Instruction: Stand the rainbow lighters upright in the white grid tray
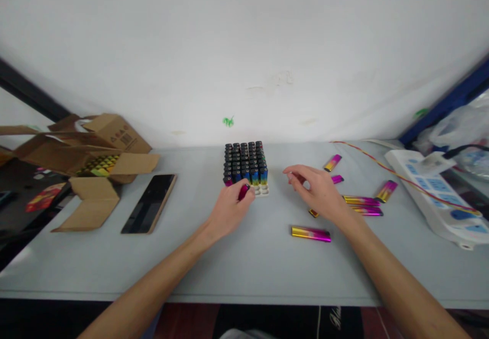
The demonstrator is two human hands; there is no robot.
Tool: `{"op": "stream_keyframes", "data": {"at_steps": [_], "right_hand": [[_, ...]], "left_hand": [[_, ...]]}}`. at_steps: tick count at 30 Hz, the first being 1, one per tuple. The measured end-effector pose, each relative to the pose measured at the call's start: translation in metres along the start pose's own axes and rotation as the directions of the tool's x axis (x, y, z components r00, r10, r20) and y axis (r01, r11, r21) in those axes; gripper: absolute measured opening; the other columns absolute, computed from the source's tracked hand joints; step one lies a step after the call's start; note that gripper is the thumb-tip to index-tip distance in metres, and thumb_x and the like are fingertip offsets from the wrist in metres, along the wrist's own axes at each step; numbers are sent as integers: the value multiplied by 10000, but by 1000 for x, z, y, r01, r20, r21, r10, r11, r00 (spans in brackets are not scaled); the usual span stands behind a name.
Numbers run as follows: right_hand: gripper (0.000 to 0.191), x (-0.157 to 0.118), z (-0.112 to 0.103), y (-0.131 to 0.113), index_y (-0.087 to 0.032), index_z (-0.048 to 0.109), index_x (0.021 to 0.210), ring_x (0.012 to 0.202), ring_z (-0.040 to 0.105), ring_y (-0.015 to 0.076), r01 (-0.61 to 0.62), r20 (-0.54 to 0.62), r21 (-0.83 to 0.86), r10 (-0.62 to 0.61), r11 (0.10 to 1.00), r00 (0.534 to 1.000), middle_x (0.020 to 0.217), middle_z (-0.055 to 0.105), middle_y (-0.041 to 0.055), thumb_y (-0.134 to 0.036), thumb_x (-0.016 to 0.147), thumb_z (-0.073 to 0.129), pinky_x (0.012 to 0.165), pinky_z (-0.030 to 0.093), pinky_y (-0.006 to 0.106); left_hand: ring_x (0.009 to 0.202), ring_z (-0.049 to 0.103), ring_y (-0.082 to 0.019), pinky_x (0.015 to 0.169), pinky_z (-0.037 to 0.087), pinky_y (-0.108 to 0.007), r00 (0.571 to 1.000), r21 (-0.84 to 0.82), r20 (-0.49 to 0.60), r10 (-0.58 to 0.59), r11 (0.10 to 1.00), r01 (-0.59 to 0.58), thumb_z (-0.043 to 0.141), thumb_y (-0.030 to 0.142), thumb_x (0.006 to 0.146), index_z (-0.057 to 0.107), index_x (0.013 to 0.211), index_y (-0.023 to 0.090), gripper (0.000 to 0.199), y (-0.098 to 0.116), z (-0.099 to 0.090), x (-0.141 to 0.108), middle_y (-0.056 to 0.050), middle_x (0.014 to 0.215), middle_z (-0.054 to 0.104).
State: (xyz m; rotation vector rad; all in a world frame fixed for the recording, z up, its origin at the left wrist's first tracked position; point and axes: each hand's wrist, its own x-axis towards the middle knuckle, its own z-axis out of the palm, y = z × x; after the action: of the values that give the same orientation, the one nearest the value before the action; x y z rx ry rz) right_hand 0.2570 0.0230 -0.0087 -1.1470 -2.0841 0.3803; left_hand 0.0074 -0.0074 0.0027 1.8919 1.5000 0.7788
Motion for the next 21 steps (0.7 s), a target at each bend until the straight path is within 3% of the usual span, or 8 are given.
{"op": "stream_keyframes", "data": {"at_steps": [5,13,17,21], "right_hand": [[208,0,1,2,-187,696,1103,746,693,191,10,14,18,-10,1000,1000,886,748,52,-236,1036,505,722,508,307],[211,-1,0,3,-194,697,1114,734,693,193,2,42,1,-2,1000,999,880,745,48,-217,1024,507,696,500,305],[212,-1,0,3,-191,694,1119,723,685,188,-6,62,-5,7,1000,998,895,752,52,-208,1022,507,693,493,304],[210,0,-2,1,-192,700,1110,750,690,190,-6,63,-19,8,1000,998,931,761,54,-188,1016,512,707,488,299]], "left_hand": [[628,386,-139,623,265,-285,1000,5,1,-30,1000,30,426,518,963,415,693,218,404,0,1,1,57,632,388],[615,406,-137,613,260,-286,1000,51,6,-25,998,25,396,366,943,422,715,218,273,-2,3,-1,58,624,403],[620,410,-134,598,270,-281,999,59,3,-32,998,32,448,477,976,432,706,212,379,-1,2,1,55,630,426],[591,411,-112,558,300,-254,999,8,-36,-10,1000,11,572,547,963,481,819,213,375,1,-11,-2,73,638,442]]}}
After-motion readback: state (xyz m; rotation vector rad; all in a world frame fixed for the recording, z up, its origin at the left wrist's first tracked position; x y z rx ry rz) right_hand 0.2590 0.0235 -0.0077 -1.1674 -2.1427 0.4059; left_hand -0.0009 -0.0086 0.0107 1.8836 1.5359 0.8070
